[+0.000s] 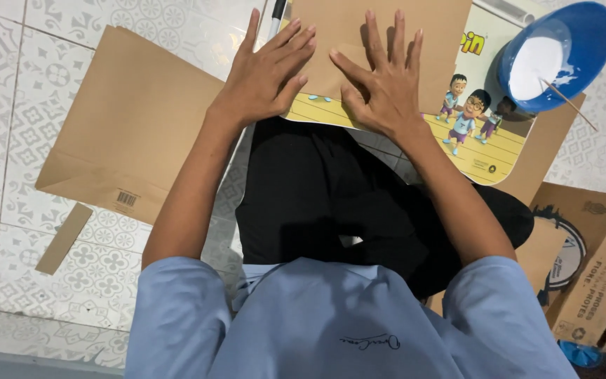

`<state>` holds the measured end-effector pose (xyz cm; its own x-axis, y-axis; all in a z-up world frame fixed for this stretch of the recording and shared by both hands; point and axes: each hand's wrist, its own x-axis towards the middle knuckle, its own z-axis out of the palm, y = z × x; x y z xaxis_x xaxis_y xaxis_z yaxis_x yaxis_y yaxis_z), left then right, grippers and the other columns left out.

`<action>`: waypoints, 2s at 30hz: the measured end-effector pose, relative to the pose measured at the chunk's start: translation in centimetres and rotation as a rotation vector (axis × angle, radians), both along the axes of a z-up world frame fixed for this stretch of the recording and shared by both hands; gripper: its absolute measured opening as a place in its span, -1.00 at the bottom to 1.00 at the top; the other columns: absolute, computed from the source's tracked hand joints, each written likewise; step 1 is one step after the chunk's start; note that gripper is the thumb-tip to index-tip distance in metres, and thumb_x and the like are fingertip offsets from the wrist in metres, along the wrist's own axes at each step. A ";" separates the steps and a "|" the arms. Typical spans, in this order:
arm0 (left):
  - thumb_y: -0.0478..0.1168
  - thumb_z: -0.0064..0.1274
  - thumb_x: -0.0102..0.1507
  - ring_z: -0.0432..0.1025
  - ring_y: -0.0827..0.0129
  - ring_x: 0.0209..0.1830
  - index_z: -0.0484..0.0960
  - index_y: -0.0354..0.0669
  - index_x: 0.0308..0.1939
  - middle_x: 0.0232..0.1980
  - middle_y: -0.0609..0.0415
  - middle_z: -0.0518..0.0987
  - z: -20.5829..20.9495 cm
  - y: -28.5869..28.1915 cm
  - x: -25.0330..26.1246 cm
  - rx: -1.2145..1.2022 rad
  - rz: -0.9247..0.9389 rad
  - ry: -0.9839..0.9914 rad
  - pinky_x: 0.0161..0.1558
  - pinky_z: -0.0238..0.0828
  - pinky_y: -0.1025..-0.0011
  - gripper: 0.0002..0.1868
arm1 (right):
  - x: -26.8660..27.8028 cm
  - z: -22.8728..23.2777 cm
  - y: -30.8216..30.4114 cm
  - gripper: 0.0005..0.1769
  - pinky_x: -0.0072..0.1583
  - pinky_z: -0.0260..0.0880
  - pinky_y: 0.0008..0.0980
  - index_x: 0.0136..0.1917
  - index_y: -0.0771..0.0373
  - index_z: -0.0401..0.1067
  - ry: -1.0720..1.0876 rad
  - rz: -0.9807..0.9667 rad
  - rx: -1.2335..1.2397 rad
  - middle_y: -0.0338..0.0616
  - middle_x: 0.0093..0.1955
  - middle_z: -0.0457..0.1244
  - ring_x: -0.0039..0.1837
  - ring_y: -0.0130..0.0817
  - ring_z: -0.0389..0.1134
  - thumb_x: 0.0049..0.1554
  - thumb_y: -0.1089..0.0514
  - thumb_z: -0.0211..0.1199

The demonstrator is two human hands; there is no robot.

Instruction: Applying glue to the flaps of brown paper bags and folding them to assemble the bags.

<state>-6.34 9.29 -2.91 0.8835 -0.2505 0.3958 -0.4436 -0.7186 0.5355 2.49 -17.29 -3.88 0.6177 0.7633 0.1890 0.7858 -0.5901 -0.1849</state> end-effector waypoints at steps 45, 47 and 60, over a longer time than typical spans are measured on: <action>-0.02 0.17 0.29 0.30 0.25 -0.39 0.78 0.01 -0.17 -0.37 0.13 0.40 -1.4 -14.1 -6.1 -0.026 0.292 -0.128 0.00 0.29 0.22 -0.80 | -6.3 0.6 -8.3 -0.56 0.53 -0.30 0.21 0.33 -0.46 0.54 0.040 -0.045 0.043 -0.08 0.70 -0.03 0.66 0.16 -0.06 0.37 -0.29 -0.10; -0.02 0.21 0.25 0.34 0.19 -0.27 0.76 0.01 -0.15 -0.32 0.11 0.43 -0.6 -14.0 -5.1 -0.047 0.301 -0.112 0.06 0.28 0.15 -0.79 | -6.2 -0.3 -9.1 -0.58 0.54 -0.26 0.16 0.32 -0.45 0.54 0.047 -0.049 0.054 -0.09 0.70 -0.02 0.65 0.14 -0.01 0.37 -0.29 -0.08; 0.11 0.07 0.28 -0.14 0.09 0.73 0.05 -0.10 0.64 0.70 0.07 0.03 0.4 -14.8 -4.5 0.168 0.280 0.256 0.63 -0.30 -0.08 -0.07 | -6.9 2.5 -7.0 -0.43 0.54 -0.55 0.49 0.39 -0.27 0.55 0.241 -0.208 0.017 0.02 0.74 -0.26 0.71 0.19 -0.47 0.30 -0.42 -0.03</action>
